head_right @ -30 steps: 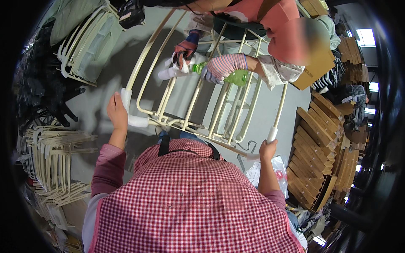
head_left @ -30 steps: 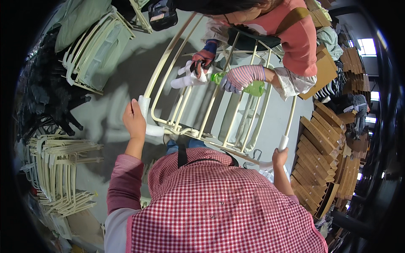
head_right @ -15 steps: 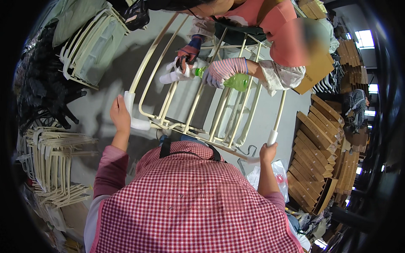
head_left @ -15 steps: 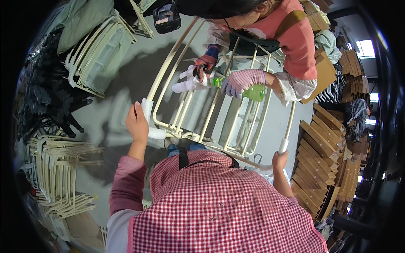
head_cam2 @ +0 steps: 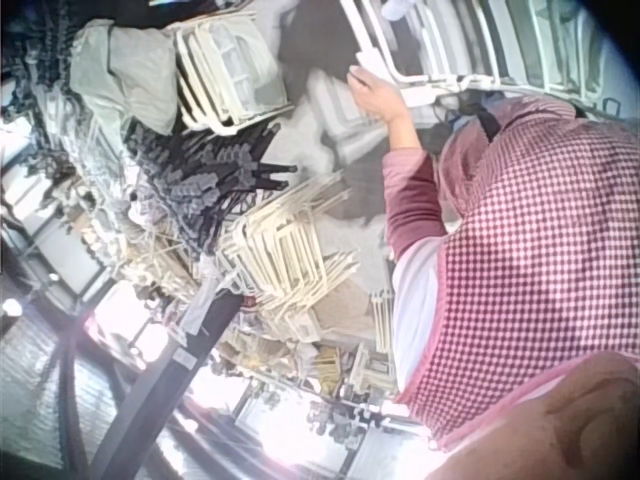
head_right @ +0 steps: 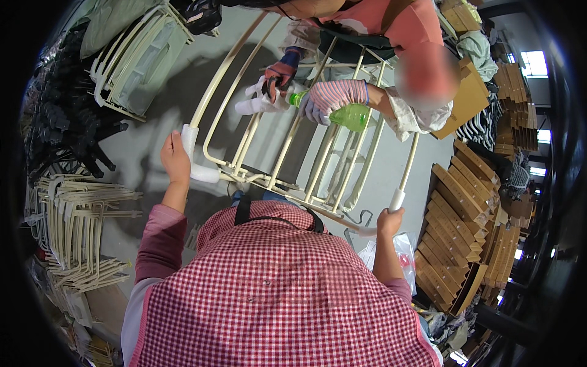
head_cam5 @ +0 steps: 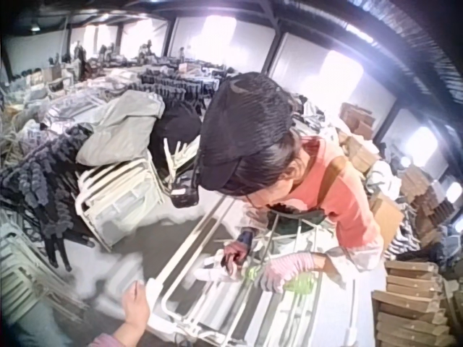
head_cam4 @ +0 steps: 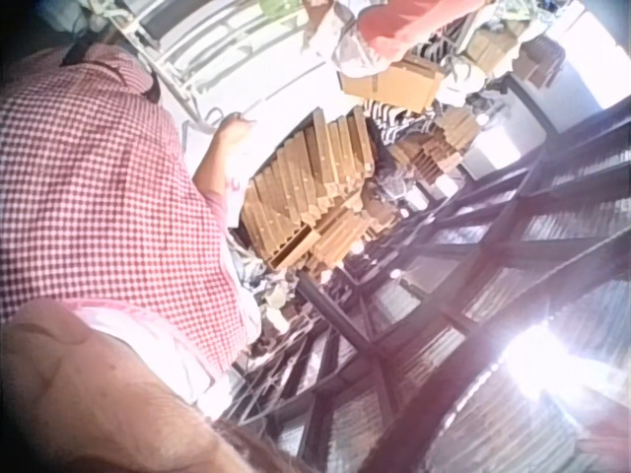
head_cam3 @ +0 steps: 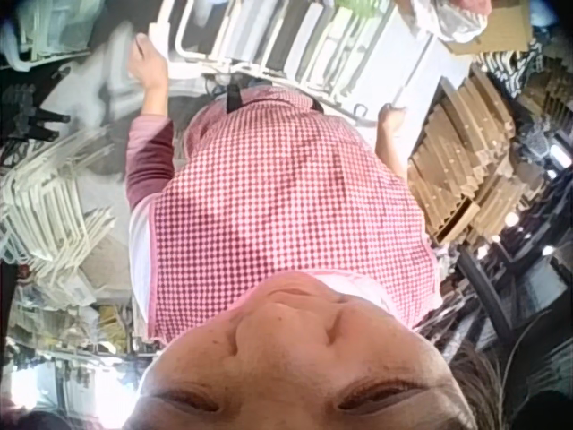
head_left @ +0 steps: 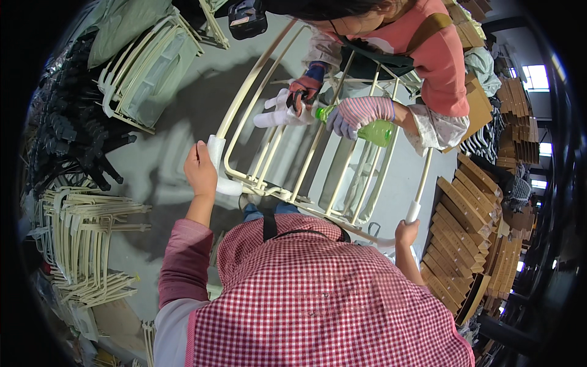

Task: The person holds a white metal chair frame while a coworker wipes it with a cloth and spray. The person repeatedly lifts, turns, and repositions the frame to allow access to different sides, then places it back down.

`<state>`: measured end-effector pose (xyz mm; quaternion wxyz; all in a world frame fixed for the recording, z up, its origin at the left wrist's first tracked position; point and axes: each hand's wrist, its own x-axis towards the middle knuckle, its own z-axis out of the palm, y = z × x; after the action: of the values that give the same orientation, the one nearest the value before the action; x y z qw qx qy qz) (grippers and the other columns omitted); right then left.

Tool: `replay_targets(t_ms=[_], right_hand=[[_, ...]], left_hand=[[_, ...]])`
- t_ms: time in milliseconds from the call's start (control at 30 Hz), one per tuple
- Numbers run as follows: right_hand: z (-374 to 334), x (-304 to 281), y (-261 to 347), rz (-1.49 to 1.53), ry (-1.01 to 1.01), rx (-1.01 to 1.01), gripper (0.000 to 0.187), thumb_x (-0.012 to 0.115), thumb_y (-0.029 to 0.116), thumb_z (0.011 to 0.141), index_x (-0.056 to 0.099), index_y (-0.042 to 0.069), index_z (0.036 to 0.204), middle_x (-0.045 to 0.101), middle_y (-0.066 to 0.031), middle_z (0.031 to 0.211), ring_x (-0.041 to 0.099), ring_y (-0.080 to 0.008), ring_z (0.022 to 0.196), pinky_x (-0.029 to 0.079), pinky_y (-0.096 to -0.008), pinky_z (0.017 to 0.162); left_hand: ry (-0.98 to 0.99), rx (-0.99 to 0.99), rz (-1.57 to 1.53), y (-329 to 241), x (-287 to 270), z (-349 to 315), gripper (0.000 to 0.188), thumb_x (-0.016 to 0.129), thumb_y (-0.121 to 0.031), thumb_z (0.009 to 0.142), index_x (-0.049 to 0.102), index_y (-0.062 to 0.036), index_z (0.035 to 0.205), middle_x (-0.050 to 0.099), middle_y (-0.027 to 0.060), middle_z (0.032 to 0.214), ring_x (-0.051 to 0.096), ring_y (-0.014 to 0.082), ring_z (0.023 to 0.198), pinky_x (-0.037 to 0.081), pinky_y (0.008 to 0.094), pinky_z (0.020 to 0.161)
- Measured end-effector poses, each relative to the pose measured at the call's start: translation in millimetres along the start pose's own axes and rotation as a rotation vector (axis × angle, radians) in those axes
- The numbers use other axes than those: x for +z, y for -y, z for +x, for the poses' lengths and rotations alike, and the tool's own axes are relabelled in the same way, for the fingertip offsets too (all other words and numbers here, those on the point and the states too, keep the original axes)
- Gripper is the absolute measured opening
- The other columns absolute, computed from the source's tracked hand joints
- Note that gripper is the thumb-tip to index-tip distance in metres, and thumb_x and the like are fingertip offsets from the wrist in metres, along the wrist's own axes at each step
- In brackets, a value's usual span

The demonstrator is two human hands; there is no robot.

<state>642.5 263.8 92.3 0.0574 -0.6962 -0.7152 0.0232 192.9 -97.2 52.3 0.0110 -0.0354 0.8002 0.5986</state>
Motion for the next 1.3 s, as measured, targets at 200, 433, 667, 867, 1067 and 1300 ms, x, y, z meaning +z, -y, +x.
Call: replay_targets(t_ms=[200, 433, 667, 867, 1067, 1300], right_hand=[[-2, -1, 4, -0.007, -0.022, 0.027, 0.034, 0.061, 0.014, 0.08, 0.046, 0.0, 0.107, 0.064, -0.026, 0.098, 0.062, -0.0446, 0.094, 0.048, -0.049, 0.083], [-3, -1, 6, -0.008, -0.023, 0.038, 0.034, 0.061, 0.015, 0.079, 0.046, 0.0, 0.106, 0.064, -0.0255, 0.098, 0.062, -0.0442, 0.093, 0.048, -0.0491, 0.082], [2, 3, 1, -0.006, -0.006, 0.049, 0.036, 0.061, 0.016, 0.079, 0.046, -0.001, 0.108, 0.063, -0.0261, 0.099, 0.062, -0.0443, 0.094, 0.048, -0.0491, 0.083], [1, 1, 1, 0.0, 0.02, 0.068, 0.037, 0.061, 0.015, 0.08, 0.046, -0.001, 0.109, 0.063, -0.027, 0.1, 0.062, -0.0449, 0.095, 0.048, -0.0496, 0.083], [1, -1, 4, -0.019, 0.013, 0.056, 0.036, 0.061, 0.015, 0.08, 0.046, -0.001, 0.108, 0.063, -0.0275, 0.1, 0.061, -0.0454, 0.094, 0.048, -0.0505, 0.083], [-1, -2, 8, 0.001, 0.01, 0.064, 0.035, 0.061, 0.016, 0.08, 0.046, -0.001, 0.107, 0.064, -0.0272, 0.099, 0.062, -0.0452, 0.094, 0.048, -0.0506, 0.082]], left_hand=[[0.006, 0.016, -0.012, 7, 0, 2, 0.034, 0.049, -0.024, 0.097, 0.053, 0.0042, 0.077, 0.044, 0.0129, 0.06, 0.035, 0.0215, 0.057, 0.034, 0.0365, 0.055], [-0.038, 0.063, 0.033, 0, 1, 1, 0.03, 0.051, -0.025, 0.096, 0.058, 0.002, 0.084, 0.051, 0.0115, 0.066, 0.043, 0.0219, 0.059, 0.037, 0.0368, 0.057], [0.015, 0.98, 0.544, -30, 5, -27, 0.023, 0.057, -0.016, 0.085, 0.064, -0.0066, 0.105, 0.059, 0.0051, 0.079, 0.055, 0.0243, 0.077, 0.039, 0.0416, 0.07], [0.611, 0.646, 0.897, -11, 73, -68, 0.052, 0.058, -0.01, 0.077, 0.056, -0.0114, 0.129, 0.064, 0.0071, 0.085, 0.057, 0.0243, 0.088, 0.039, 0.0403, 0.079], [0.733, 0.563, 1.051, 2, 106, -55, 0.062, 0.057, -0.011, 0.077, 0.048, -0.0151, 0.138, 0.066, 0.0079, 0.089, 0.058, 0.0236, 0.09, 0.036, 0.038, 0.085], [0.697, 0.625, 1.114, 11, 114, -50, 0.061, 0.063, -0.02, 0.077, 0.049, -0.0178, 0.136, 0.066, 0.0066, 0.085, 0.058, 0.0244, 0.088, 0.038, 0.0399, 0.08]])
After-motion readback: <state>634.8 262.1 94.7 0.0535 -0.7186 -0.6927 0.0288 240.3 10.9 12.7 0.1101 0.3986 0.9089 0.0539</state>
